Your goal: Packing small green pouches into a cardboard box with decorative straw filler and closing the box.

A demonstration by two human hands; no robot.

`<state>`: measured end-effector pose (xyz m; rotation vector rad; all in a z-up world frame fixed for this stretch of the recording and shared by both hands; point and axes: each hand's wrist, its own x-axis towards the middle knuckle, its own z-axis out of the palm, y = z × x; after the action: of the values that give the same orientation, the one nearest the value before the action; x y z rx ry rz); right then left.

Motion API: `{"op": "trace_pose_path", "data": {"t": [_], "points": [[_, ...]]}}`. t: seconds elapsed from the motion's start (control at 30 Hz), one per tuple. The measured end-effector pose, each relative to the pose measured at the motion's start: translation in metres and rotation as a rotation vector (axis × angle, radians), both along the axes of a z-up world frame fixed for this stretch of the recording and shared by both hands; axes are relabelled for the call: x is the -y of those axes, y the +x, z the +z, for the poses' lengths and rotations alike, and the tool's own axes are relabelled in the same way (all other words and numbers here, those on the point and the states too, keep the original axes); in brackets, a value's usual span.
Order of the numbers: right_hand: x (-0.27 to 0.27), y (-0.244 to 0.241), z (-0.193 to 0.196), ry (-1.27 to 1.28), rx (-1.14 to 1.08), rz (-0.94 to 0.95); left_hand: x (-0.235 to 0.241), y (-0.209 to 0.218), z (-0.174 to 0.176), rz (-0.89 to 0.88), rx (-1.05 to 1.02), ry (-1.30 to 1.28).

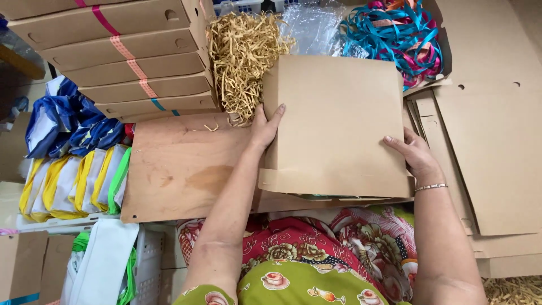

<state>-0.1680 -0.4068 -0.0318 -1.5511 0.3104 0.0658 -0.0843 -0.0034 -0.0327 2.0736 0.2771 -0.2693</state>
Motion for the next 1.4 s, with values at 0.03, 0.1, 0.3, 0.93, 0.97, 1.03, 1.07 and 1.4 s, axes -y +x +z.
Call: {"op": "trace_pose_path", "data": {"t": [0.03, 0.1, 0.3, 0.93, 0.97, 1.03, 1.07, 1.4], "points": [[0.001, 0.0, 0.003, 0.0, -0.001, 0.003, 0.002, -0.006, 0.013, 0.003, -0.001, 0.0], [0.002, -0.003, 0.007, -0.09, -0.038, 0.022, 0.004, -0.022, 0.036, -0.065, -0.067, 0.132], [0.0, -0.01, 0.02, -0.668, -0.063, 0.068, 0.012, -0.038, 0.038, -0.126, -0.057, 0.157], [0.005, -0.048, 0.082, -0.237, -0.001, -0.061, 0.066, -0.047, 0.039, -0.075, 0.085, -0.336], [0.004, -0.047, 0.078, -0.223, -0.051, -0.068, 0.066, -0.049, 0.058, -0.148, -0.013, -0.051], [0.002, -0.047, 0.073, -0.209, -0.103, -0.07, 0.068, -0.05, 0.078, -0.214, -0.113, 0.235], [0.001, -0.048, 0.073, -0.209, -0.102, -0.07, 0.07, -0.049, 0.08, -0.117, 0.039, 0.381], [0.005, -0.046, 0.059, -0.197, -0.081, -0.052, 0.089, 0.018, 0.038, -0.028, 0.336, 0.186]]}}
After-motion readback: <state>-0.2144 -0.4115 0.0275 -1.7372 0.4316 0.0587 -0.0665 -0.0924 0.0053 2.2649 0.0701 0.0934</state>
